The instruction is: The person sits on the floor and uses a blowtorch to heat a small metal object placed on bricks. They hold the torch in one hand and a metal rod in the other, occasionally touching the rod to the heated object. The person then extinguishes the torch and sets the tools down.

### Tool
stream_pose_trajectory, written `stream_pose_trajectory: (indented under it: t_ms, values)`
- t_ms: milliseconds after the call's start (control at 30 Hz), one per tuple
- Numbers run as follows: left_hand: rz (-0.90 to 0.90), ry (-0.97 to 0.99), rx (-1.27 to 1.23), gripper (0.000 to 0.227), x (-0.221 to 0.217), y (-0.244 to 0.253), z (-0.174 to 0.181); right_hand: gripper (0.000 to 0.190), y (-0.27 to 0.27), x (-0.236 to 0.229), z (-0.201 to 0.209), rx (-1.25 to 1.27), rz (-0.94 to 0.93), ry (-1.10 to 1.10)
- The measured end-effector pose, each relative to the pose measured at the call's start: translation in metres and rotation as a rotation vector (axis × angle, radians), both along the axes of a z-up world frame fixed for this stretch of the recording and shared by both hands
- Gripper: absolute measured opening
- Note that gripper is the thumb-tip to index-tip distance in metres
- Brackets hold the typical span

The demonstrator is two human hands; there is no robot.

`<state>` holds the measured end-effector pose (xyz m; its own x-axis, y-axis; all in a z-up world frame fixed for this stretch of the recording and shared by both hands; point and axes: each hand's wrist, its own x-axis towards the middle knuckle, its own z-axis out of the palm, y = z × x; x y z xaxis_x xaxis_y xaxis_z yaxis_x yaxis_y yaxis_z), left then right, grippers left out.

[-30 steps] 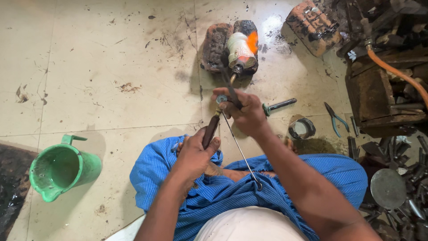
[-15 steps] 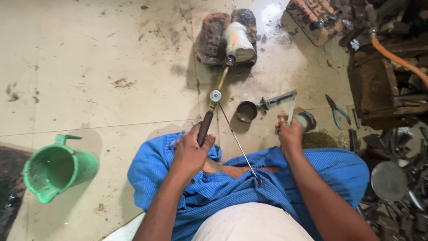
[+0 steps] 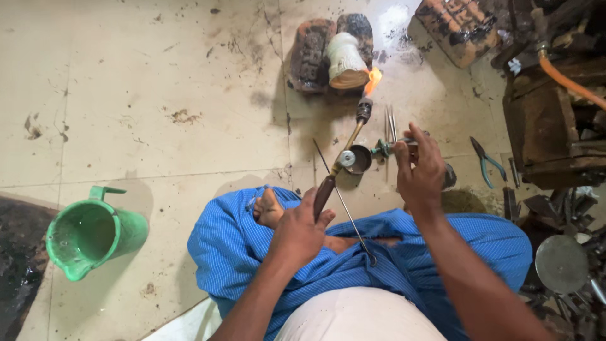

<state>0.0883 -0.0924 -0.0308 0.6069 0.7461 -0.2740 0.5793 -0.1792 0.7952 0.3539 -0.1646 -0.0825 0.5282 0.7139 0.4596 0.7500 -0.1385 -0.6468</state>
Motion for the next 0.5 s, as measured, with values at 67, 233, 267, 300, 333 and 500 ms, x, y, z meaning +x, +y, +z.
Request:
stream_pose_trajectory:
  t_ms: [67, 233, 267, 300, 333, 500]
  values:
    - [-0.029, 0.082, 0.016, 0.062, 0.014, -0.007, -0.005, 0.045, -0.008, -0.019, 0.045, -0.083, 0.191, -0.138]
    - [-0.133, 0.096, 0.093, 0.060, 0.047, -0.023, 0.003, 0.036, 0.011, -0.016, 0.095, -0.525, 0.456, -0.741]
    - [-0.137, 0.115, 0.095, 0.060, 0.050, -0.025, 0.007, 0.028, 0.016, -0.010, 0.096, -0.491, 0.513, -0.926]
    - [-0.142, 0.136, 0.065, 0.059, 0.053, -0.025, 0.010, 0.020, 0.019, -0.002, 0.096, -0.453, 0.567, -1.110]
    - [-0.144, 0.162, 0.032, 0.057, 0.055, -0.025, 0.013, 0.013, 0.021, 0.002, 0.093, -0.409, 0.624, -1.289]
    - [-0.184, 0.235, -0.023, 0.057, 0.063, -0.022, 0.017, 0.027, 0.019, 0.022, 0.078, -0.435, 0.542, -1.244]
